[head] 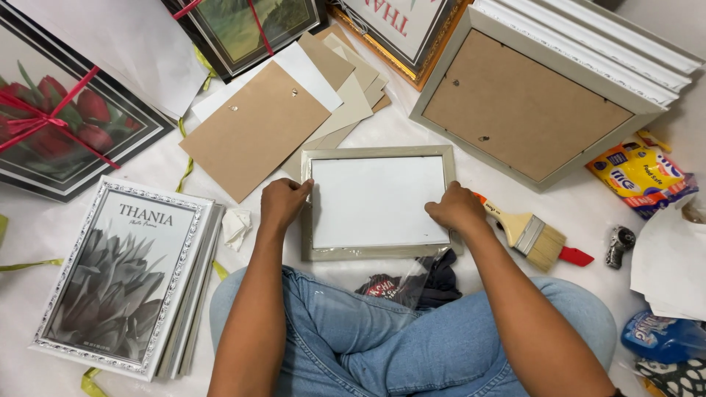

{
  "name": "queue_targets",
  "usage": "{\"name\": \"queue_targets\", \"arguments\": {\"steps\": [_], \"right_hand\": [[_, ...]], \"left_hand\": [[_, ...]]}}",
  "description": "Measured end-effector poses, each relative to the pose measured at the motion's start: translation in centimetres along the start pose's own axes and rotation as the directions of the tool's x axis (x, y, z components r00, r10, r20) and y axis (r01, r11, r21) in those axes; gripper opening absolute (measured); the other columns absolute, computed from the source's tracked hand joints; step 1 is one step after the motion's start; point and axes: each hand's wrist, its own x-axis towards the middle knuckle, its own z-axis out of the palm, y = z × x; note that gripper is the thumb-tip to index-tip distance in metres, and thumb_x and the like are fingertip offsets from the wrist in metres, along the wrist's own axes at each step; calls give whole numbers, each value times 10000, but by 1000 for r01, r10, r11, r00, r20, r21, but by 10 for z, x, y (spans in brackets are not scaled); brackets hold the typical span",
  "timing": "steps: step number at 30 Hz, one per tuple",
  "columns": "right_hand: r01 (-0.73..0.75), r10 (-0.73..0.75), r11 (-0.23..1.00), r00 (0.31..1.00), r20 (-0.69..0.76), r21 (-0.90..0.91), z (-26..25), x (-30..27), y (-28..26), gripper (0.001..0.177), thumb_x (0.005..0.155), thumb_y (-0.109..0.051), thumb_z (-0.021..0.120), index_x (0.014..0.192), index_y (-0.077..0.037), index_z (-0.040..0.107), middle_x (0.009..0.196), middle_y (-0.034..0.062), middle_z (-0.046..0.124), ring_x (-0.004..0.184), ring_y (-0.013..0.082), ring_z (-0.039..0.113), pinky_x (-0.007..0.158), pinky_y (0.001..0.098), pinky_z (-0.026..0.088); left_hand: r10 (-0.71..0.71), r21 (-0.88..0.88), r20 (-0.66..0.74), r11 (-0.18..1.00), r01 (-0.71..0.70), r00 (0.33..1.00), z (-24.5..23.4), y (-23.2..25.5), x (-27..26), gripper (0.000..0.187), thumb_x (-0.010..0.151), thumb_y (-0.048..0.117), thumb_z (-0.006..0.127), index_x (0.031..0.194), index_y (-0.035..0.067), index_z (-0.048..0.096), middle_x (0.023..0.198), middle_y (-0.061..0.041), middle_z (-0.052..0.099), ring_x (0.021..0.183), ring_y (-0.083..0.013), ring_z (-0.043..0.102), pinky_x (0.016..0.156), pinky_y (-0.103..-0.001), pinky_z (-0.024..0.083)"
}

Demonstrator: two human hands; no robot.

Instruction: Assembling and cleaning picture frames for artwork

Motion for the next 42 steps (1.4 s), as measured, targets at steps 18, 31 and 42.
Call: {"name": "queue_targets", "arguments": {"steps": [18, 31, 42], "right_hand": [[324, -246, 862, 940, -237, 389, 13, -17, -16, 797, 791, -223, 678, 1505, 53, 455, 1344, 323, 540, 1293, 470, 540, 1079, 533, 460], [178, -192, 978, 973, -126, -113, 24, -27, -36, 806, 916, -523, 684, 1597, -184, 417, 1615, 237, 180, 1477, 442, 232, 1146, 537, 340], [349, -300, 861, 936, -186, 370, 32, -7, -24, 359, 953, -311, 631, 1290, -273, 747, 1284, 94, 725, 1185, 325, 673, 924, 430, 526]], "left_hand": [[-163, 55, -112, 984, 170, 980, -5, -26, 20, 701, 862, 543, 682, 1197, -71, 639, 1131, -316, 685, 1159, -498, 644, 933, -596, 538], [-105, 135, -84, 984, 116, 991, -12, -9, 10, 559, 905, 443, 650, 1176, -45, 693, 1073, -293, 715, 1110, -485, 675, 894, -569, 562], [-33, -111, -116, 994, 20, 993, -9, -12, 15, 682, 882, 413, 714, 1316, -84, 541, 1064, -220, 655, 1113, -433, 654, 942, -579, 514]]}}
